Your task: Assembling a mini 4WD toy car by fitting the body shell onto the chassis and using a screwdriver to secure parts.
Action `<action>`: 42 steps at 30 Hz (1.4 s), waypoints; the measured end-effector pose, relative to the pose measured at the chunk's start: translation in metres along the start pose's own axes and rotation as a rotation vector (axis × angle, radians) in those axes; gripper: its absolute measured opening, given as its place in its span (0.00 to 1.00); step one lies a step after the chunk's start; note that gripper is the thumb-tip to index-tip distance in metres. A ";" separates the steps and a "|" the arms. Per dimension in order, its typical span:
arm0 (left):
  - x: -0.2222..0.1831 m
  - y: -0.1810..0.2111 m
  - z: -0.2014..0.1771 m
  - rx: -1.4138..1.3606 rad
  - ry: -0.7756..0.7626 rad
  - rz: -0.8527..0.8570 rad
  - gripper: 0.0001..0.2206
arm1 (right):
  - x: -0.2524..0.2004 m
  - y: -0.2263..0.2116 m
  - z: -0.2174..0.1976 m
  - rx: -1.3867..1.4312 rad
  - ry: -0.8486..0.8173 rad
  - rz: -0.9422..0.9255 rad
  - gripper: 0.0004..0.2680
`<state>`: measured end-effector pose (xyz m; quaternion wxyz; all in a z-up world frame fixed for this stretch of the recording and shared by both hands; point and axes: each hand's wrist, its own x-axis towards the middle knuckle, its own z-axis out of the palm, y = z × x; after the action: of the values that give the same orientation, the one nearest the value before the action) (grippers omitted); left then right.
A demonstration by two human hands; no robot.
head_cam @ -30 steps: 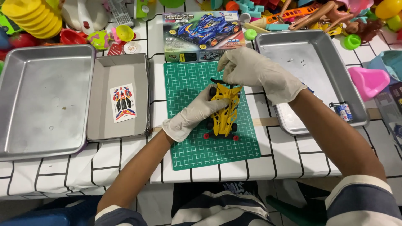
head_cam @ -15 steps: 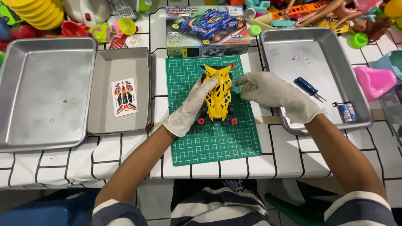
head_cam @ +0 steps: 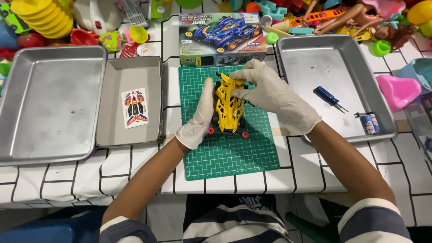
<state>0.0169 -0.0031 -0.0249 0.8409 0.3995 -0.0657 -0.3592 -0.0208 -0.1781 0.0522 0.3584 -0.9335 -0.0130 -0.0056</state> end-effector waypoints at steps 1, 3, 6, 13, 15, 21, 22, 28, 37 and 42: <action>0.002 -0.001 -0.002 -0.001 0.003 0.004 0.35 | 0.001 0.001 0.003 -0.001 -0.003 -0.004 0.17; 0.005 -0.004 -0.005 -0.077 0.000 -0.024 0.32 | 0.002 0.003 0.008 0.173 0.079 -0.019 0.16; 0.003 0.000 -0.003 -0.046 0.014 -0.013 0.30 | 0.007 0.006 0.011 0.402 0.106 -0.061 0.13; 0.008 -0.007 -0.012 -0.007 0.042 0.013 0.26 | 0.011 0.007 0.004 0.496 0.212 -0.206 0.15; 0.013 -0.012 -0.018 0.003 0.014 0.025 0.26 | 0.010 0.004 0.001 0.494 0.183 -0.182 0.16; 0.002 -0.002 -0.005 -0.014 0.023 0.014 0.24 | -0.006 0.002 -0.001 0.511 0.148 -0.006 0.17; 0.010 -0.009 -0.016 -0.013 0.022 0.013 0.24 | -0.002 0.013 -0.004 0.511 0.150 -0.006 0.17; -0.001 0.006 -0.002 0.010 0.030 -0.026 0.31 | -0.034 0.002 -0.086 0.349 0.367 0.040 0.13; -0.009 0.012 0.006 0.138 0.111 -0.148 0.34 | -0.076 0.083 -0.164 -0.158 0.281 0.506 0.09; -0.011 0.016 0.011 0.380 0.280 -0.129 0.42 | -0.082 0.086 -0.138 -0.013 0.087 0.733 0.09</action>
<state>0.0133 0.0044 -0.0044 0.7268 0.5998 0.0108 -0.3344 -0.1008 -0.3361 0.0957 0.3308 -0.8773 0.3375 0.0834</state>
